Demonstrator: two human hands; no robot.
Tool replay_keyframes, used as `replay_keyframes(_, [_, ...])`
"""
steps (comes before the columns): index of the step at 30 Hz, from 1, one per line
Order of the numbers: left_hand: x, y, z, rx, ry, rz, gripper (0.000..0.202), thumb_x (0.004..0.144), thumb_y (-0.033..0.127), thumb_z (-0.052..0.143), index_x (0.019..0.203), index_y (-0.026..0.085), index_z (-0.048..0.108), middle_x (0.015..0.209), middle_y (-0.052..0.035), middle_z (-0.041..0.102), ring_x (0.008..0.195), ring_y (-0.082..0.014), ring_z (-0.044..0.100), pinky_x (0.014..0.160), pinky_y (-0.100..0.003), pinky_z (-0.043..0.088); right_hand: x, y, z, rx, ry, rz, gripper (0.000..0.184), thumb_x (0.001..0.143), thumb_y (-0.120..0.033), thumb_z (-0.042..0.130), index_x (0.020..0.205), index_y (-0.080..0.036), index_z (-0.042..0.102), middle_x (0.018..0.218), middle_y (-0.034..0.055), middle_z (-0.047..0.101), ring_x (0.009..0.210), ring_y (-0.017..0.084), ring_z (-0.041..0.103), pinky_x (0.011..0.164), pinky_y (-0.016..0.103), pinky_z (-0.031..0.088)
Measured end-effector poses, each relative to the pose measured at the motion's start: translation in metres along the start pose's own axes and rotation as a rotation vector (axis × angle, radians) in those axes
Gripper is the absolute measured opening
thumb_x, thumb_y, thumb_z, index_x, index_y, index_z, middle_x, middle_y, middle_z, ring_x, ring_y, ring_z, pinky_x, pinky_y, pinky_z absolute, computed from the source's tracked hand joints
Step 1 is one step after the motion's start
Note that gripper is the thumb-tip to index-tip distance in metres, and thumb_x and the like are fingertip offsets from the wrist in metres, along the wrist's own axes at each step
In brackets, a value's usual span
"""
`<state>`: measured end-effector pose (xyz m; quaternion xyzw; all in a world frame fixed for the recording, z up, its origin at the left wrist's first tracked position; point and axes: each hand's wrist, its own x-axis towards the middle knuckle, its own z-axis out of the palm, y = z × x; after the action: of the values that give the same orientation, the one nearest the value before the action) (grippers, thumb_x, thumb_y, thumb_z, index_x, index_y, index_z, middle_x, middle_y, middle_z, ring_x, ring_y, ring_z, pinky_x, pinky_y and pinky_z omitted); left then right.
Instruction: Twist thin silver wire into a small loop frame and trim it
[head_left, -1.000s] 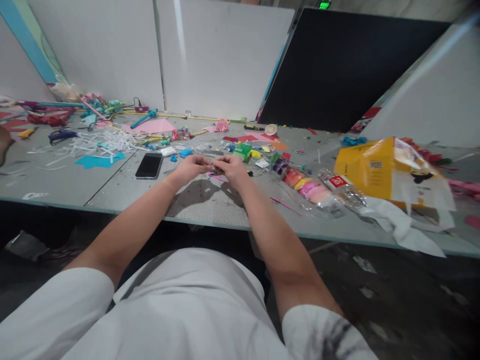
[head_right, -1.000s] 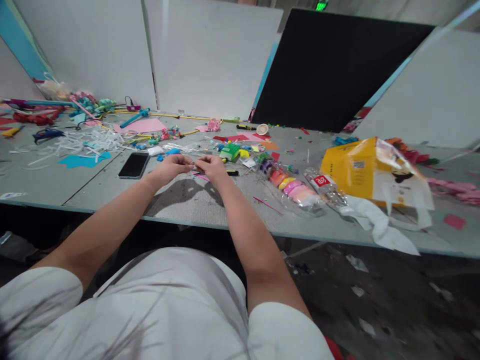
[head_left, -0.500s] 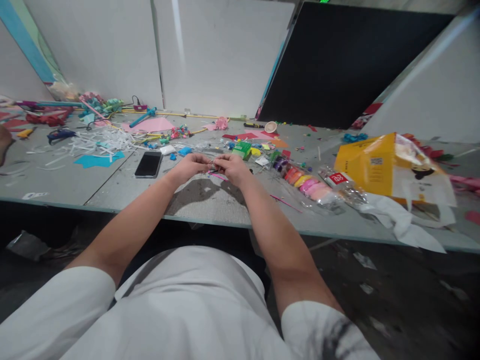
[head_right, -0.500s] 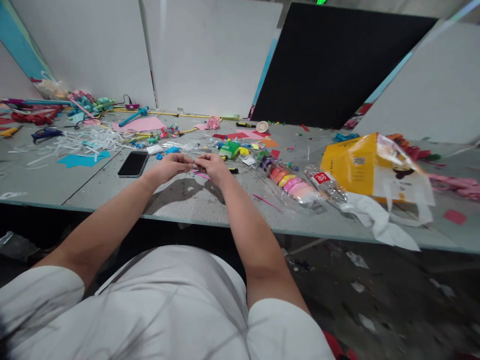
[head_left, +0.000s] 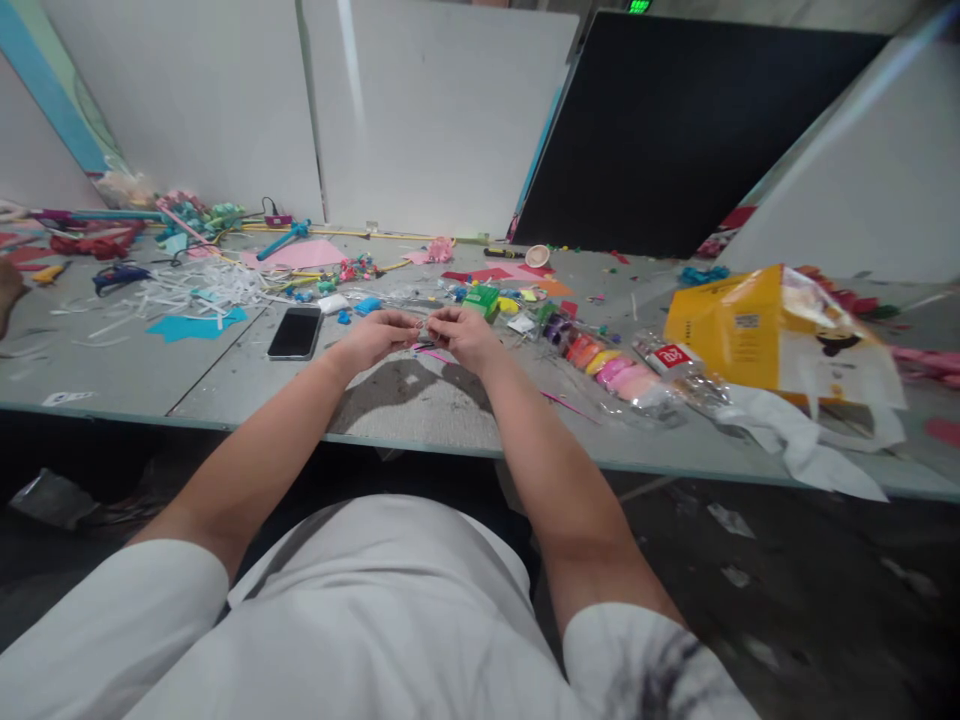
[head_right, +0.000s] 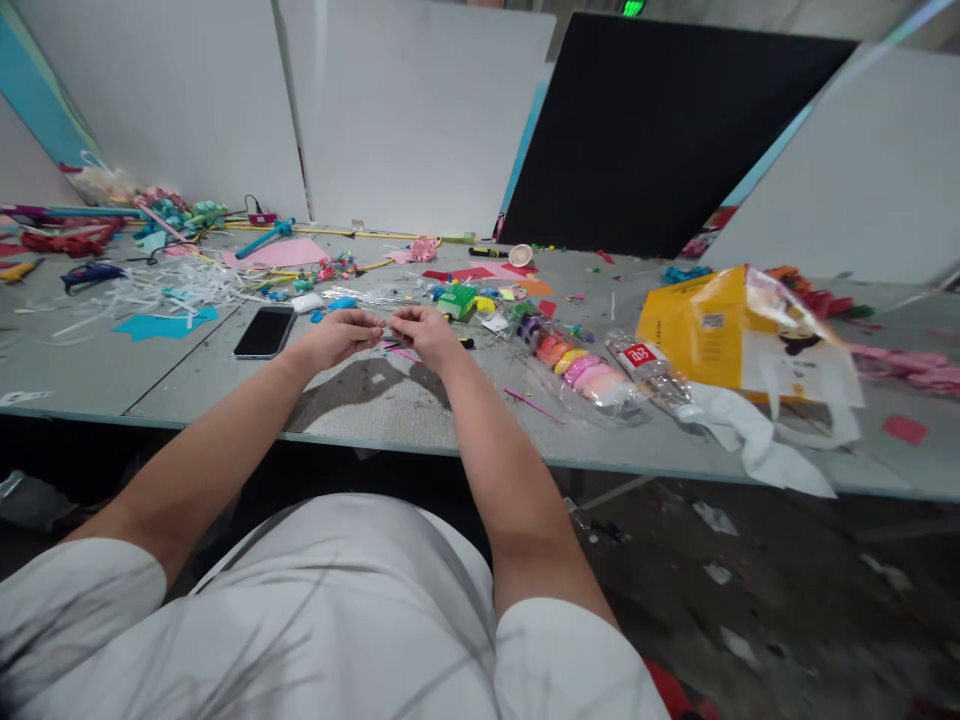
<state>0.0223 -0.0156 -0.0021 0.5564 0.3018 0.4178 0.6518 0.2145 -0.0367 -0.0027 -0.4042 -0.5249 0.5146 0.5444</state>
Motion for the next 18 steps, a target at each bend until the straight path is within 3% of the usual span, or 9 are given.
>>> replay_keyframes(11, [-0.0006,0.0001,0.0026,0.090,0.037,0.089,0.022,0.062,0.014,0.088,0.078,0.015,0.073,0.072,-0.0007,0.069,0.067,-0.0119,0.061,0.068,-0.028,0.046,-0.0056,-0.0046,-0.0012,0.029,-0.074,0.119,0.037,0.066,-0.039,0.096,0.078,-0.020,0.067,0.062,-0.0004,0.064,0.058,0.015,0.058,0.058,0.031,0.050])
replay_keyframes(18, [0.0006,-0.0001,0.0039,0.043,0.064,0.097,0.016,0.064,0.011,0.082,0.075,0.015,0.070,0.068,0.0003,0.065,0.065,-0.0109,0.057,0.068,-0.028,0.044,-0.0016,0.0007,0.0066,-0.122,0.058,-0.080,0.031,0.072,-0.042,0.090,0.080,-0.023,0.067,0.074,0.0010,0.070,0.070,0.017,0.064,0.066,0.033,0.053])
